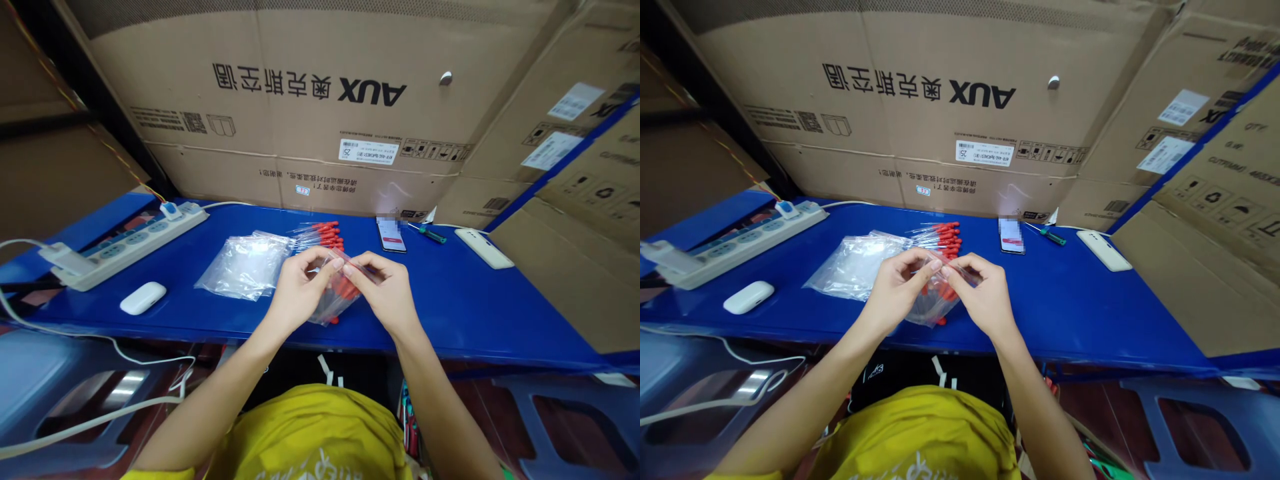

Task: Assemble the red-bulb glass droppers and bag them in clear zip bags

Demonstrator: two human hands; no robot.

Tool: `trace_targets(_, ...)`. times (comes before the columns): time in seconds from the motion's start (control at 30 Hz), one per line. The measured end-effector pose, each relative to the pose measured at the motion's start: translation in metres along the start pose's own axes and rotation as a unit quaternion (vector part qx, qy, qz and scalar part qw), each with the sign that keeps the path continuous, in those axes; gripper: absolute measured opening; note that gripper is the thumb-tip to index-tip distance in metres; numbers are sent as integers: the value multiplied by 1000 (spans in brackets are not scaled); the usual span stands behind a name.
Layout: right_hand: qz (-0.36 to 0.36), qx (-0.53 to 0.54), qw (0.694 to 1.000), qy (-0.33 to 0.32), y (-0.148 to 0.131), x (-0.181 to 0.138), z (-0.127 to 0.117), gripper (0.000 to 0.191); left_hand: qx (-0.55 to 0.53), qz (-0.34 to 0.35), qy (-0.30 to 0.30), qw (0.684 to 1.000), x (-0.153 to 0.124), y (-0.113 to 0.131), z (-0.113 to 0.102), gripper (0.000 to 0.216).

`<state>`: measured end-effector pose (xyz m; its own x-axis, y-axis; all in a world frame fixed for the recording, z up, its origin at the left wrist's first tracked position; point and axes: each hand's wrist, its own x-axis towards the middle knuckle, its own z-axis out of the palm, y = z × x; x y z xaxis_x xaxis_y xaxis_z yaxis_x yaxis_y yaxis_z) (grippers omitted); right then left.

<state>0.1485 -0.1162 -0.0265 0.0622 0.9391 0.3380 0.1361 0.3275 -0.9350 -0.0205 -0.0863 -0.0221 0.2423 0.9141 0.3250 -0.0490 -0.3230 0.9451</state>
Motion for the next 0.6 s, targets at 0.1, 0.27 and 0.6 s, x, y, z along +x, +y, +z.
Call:
trace_targets(0.1, 20, 22, 1000, -8, -1, 1, 1, 21, -4, -2, 26, 1000, 0, 0, 0, 24)
trace_targets(0.27, 20, 21, 999, 15, -1, 2, -1, 23, -7, -8, 22, 1000, 0, 0, -1, 26)
trace_targets(0.6, 2, 16, 1000, -2, -4, -2, -1, 20, 8, 7, -6, 1000, 1, 3, -6, 21)
